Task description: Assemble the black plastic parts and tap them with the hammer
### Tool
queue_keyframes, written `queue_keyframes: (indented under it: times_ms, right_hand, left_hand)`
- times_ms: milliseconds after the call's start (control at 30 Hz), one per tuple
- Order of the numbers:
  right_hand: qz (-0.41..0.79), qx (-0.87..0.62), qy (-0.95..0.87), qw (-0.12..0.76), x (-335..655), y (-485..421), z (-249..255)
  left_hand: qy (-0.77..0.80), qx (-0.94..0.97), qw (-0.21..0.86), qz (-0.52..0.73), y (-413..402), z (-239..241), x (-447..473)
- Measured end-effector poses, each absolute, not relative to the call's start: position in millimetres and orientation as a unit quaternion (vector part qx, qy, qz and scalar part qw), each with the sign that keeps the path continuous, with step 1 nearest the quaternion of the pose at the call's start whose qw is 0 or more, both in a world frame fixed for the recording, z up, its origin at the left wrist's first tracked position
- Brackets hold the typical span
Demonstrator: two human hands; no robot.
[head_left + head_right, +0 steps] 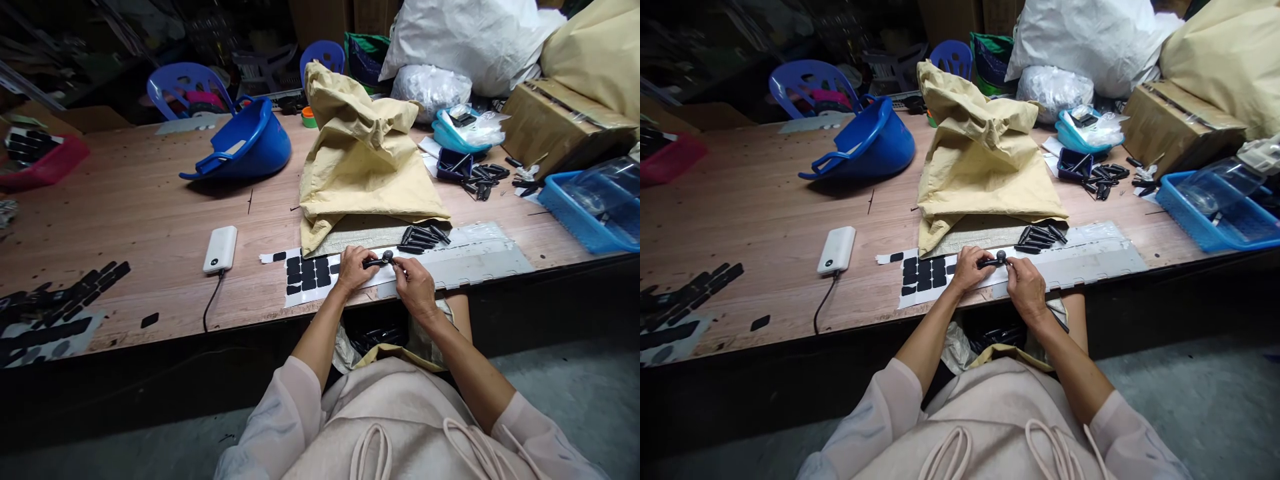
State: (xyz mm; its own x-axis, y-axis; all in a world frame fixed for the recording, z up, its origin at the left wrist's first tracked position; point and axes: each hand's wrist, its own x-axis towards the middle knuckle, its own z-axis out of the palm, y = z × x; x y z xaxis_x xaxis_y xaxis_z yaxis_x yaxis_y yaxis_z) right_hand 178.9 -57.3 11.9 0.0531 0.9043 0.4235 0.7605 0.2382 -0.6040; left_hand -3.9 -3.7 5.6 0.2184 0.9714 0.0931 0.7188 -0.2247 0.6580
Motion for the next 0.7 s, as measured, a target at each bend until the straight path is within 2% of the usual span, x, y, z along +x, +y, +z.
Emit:
queue_keyframes:
  times_ms: [233, 433, 700]
  right_hand:
    - [0.054, -0.57, -0.683, 0.454, 177.6, -53.6, 37.6]
    - [0.063, -0.607, -0.693, 0.384, 175.4, -57.1, 18.5]
    - [0.088, -0.616, -0.639, 0.452, 202.5, -47.7, 32.9]
  left_hand:
    - [0.573, 0.736, 0.259, 0.249, -4.3, 7.8, -3.7]
    - [0.58, 0.728, 0.26, 0.258, -5.1, 7.1, -2.9]
    - [0.577, 0.73, 0.256, 0.262, -3.6, 3.2, -4.2]
